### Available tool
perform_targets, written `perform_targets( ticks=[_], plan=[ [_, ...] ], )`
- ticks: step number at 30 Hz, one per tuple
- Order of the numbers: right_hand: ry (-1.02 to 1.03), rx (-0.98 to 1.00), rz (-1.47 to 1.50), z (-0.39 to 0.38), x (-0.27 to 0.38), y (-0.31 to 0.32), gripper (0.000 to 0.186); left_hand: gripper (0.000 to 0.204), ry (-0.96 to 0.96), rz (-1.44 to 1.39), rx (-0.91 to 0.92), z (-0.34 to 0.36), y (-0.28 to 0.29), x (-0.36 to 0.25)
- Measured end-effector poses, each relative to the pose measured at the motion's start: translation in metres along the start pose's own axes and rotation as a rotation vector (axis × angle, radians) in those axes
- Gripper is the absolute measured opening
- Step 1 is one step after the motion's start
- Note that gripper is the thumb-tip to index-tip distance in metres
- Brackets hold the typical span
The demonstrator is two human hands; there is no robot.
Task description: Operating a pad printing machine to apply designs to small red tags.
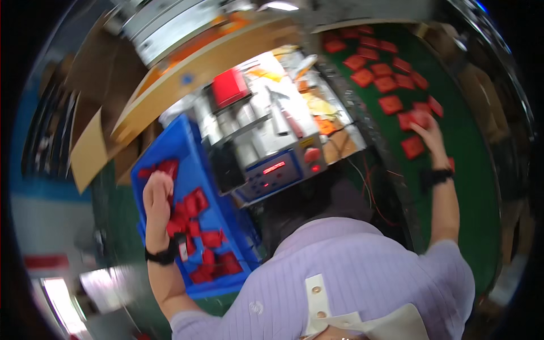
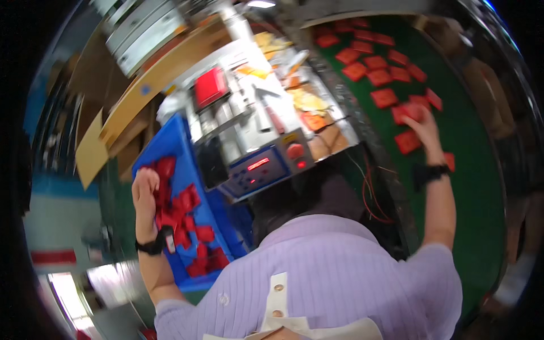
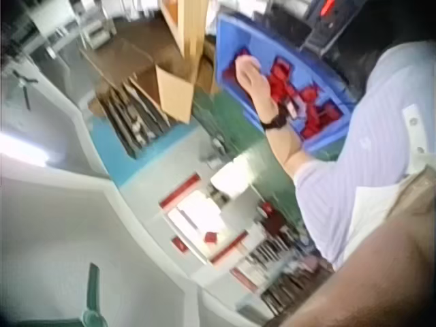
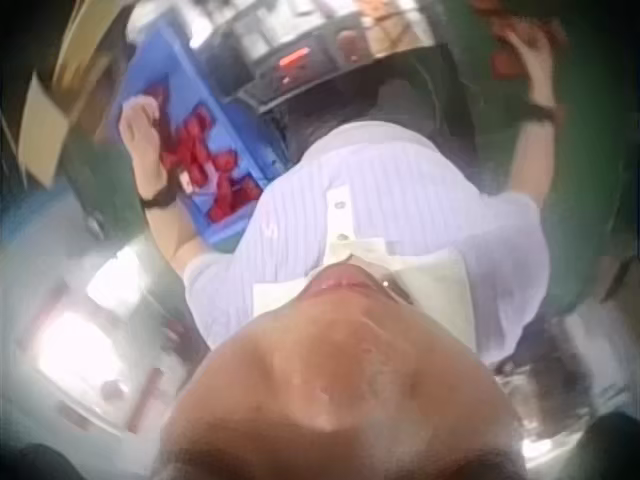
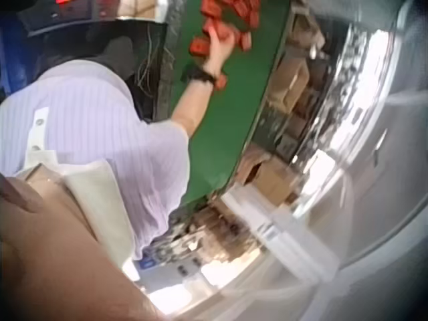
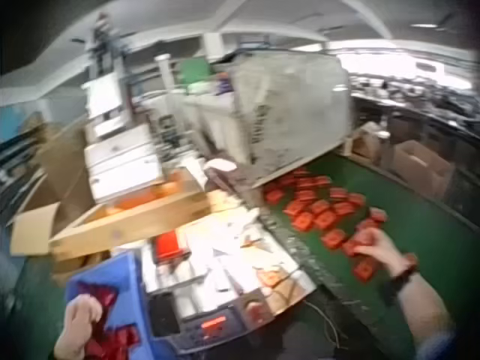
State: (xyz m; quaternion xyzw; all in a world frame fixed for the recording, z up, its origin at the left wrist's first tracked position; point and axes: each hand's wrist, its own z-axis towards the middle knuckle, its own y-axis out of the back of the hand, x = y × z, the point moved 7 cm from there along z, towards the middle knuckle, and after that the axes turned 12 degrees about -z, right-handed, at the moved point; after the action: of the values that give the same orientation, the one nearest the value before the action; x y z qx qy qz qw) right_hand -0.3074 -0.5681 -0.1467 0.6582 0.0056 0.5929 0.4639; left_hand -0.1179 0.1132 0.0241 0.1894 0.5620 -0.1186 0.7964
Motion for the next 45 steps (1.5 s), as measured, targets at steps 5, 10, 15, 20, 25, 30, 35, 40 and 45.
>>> perform_targets(
  ticks=[5, 10, 15, 20, 25, 30, 35, 40, 45],
  plan=[
    [-0.202, -0.079, -0.782, -0.001, -0.134, 0.093, 0.086, 0.019, 0.167, 0.225, -0.270, -0.023, 0.068, 0.043],
    [-0.025, -0.131, -0.757, 0.045, -0.106, 0.055, 0.088, 0.030, 0.317, 0.554, -0.222, -0.052, 0.101, 0.110],
    [0.028, 0.036, -0.734, 0.082, -0.003, -0.004, 0.072, 0.067, 0.631, 0.983, 0.082, -0.097, 0.111, 0.206],
    [0.301, 0.097, -0.500, 0.072, 0.108, -0.053, 0.063, 0.080, 0.804, 1.078, 0.005, -0.113, 0.093, 0.249],
    [0.357, 0.201, -0.276, 0.060, 0.171, -0.107, 0.057, 0.066, 0.694, 1.015, -0.065, -0.122, 0.097, 0.254],
    [0.515, 0.253, -0.240, 0.058, 0.218, -0.143, 0.059, 0.047, 0.463, 0.833, -0.171, -0.111, 0.107, 0.232],
    [0.510, 0.365, -0.172, 0.044, 0.285, -0.174, 0.059, 0.035, 0.345, 0.462, -0.434, -0.083, 0.108, 0.154],
    [0.605, 0.539, -0.049, 0.049, 0.316, -0.209, 0.057, 0.023, 0.307, 0.116, -0.474, -0.056, 0.102, 0.089],
    [0.581, 0.720, 0.340, 0.054, 0.340, -0.244, 0.063, 0.025, 0.313, -0.171, -0.374, -0.023, 0.069, 0.040]
  ],
)
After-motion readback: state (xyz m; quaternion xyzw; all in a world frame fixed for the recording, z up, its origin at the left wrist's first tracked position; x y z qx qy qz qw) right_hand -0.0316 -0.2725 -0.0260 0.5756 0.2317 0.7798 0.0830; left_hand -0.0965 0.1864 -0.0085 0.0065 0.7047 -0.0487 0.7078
